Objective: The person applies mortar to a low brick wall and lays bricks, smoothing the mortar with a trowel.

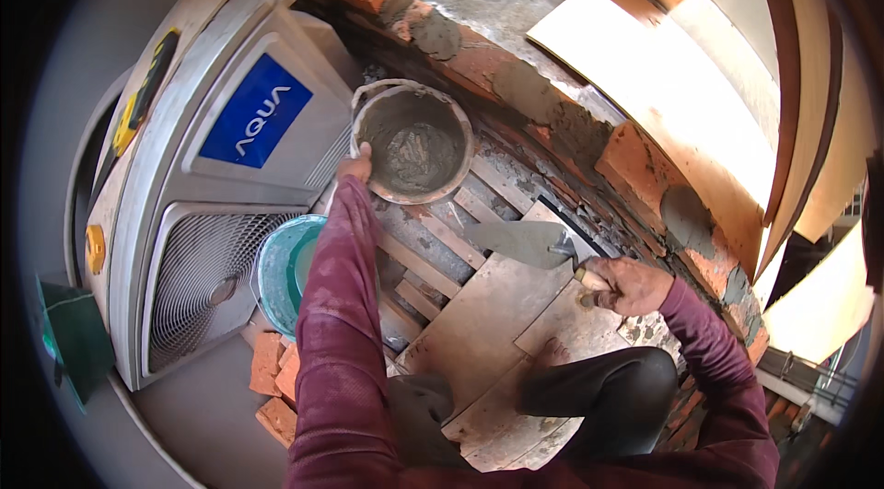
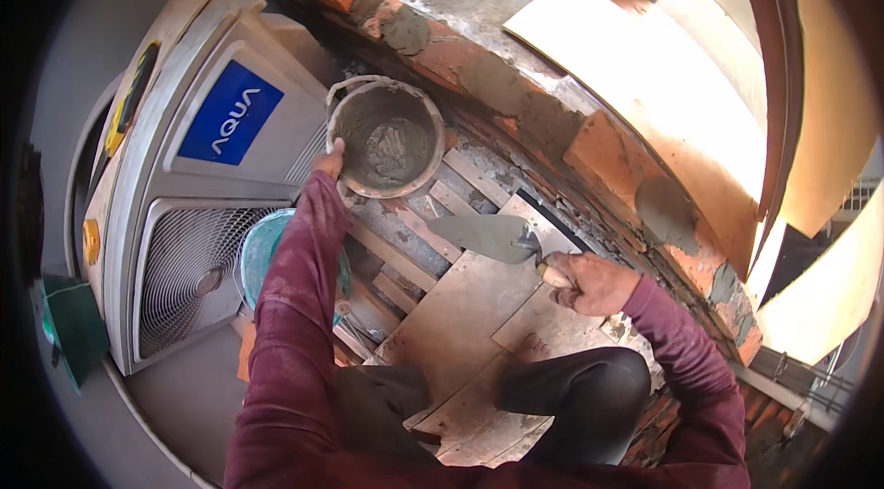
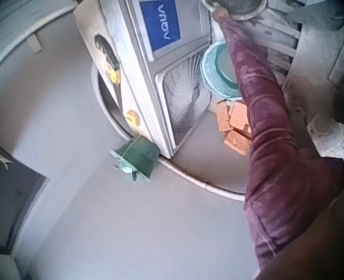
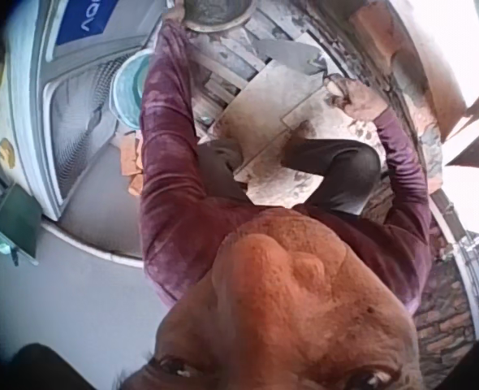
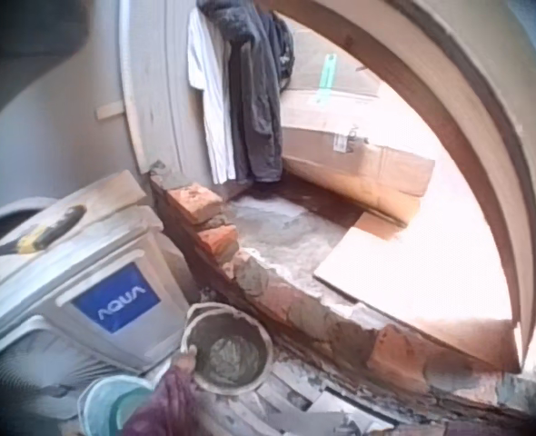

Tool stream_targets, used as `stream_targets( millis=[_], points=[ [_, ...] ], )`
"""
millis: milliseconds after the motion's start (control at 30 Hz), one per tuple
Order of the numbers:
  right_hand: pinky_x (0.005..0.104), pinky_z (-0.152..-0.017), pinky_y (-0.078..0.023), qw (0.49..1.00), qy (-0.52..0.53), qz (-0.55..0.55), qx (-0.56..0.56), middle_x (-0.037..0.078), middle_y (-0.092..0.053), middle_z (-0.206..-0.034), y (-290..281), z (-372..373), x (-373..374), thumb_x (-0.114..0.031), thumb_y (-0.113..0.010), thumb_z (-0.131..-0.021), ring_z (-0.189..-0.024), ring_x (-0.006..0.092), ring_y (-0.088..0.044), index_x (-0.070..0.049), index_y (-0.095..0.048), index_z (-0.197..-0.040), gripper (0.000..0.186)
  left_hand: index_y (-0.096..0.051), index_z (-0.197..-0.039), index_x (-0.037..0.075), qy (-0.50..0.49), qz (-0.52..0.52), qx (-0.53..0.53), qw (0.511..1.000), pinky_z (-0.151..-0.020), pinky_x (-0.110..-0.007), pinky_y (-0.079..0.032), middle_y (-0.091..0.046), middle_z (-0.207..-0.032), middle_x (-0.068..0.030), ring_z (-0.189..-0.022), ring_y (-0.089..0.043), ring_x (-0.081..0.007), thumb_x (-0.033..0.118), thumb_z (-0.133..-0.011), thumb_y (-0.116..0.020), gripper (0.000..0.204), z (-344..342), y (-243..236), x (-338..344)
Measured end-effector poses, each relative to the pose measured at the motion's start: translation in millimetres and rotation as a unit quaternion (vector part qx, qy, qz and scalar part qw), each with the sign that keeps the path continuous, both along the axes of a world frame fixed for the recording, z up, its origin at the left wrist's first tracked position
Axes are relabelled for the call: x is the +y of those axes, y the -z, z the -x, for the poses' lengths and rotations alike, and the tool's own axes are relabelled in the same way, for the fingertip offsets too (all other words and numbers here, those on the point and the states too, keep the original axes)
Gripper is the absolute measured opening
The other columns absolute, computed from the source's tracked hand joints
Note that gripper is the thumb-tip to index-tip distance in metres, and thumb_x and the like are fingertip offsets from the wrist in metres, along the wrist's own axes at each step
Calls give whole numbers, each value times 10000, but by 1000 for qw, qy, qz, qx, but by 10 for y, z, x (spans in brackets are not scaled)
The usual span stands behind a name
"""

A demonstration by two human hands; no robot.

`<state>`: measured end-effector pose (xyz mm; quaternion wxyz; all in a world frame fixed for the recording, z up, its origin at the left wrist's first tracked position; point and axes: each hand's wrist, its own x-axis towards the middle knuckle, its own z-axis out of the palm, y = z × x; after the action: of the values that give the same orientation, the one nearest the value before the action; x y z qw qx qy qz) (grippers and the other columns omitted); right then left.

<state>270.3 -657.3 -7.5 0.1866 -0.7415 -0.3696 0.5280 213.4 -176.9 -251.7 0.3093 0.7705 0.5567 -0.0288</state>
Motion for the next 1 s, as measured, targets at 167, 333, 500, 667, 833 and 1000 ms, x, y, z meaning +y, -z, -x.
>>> stream_targets(
  millis=[167,333,500,667,833,1000],
  points=[
    [468,-854,-480,990,-35,-82,-112,260,-620,-977,776,-109,260,-168,-576,-808,-959,413,-596,39,-489,-1155,414,-552,-1234,-41,-85,364,-267,888,-654,-459,-561,-675,-1078,-219,-908,-697,-333,267,-876,-643,480,562,496,918],
    [473,-837,-502,949,4,-134,-285,264,-636,-939,1042,-253,306,-135,-587,-798,-917,430,-626,63,-517,-1047,326,-590,-1052,-1,0,205,-276,939,-541,-365,-520,-617,-803,-100,-663,-614,-212,121,-743,-645,336,-80,133,187],
    [470,-784,-528,922,-60,-58,-377,257,-648,-925,869,-211,938,-98,-586,-796,-889,393,-659,52,-535,-1016,271,-528,-1018,76,-22,246,-266,932,-519,-383,-570,-575,-741,-48,-587,-597,-190,69,-770,-584,254,158,-203,-42],
    [464,-791,-525,926,-43,-88,-365,248,-647,-908,819,-152,1202,-141,-559,-855,-895,389,-652,43,-536,-1001,235,-581,-994,74,-11,309,-294,904,-514,-310,-529,-547,-727,-7,-587,-551,-138,22,-720,-612,281,259,7,274],
    [492,-774,-493,947,54,-136,-287,233,-630,-843,495,-216,866,-162,-480,-937,-831,392,-636,32,-529,-985,206,-614,-1085,-6,47,374,-401,835,-780,-326,-549,-677,-930,-79,-796,-651,-229,-88,-648,-528,453,591,142,490],
    [483,-730,-509,949,37,-152,-275,236,-633,-906,632,-148,669,-165,-579,-881,-853,393,-644,19,-540,-1082,275,-652,-1067,-11,263,245,-280,890,-730,-294,-498,-673,-889,-38,-740,-604,-143,20,-761,-629,308,49,-352,210]
  ],
)
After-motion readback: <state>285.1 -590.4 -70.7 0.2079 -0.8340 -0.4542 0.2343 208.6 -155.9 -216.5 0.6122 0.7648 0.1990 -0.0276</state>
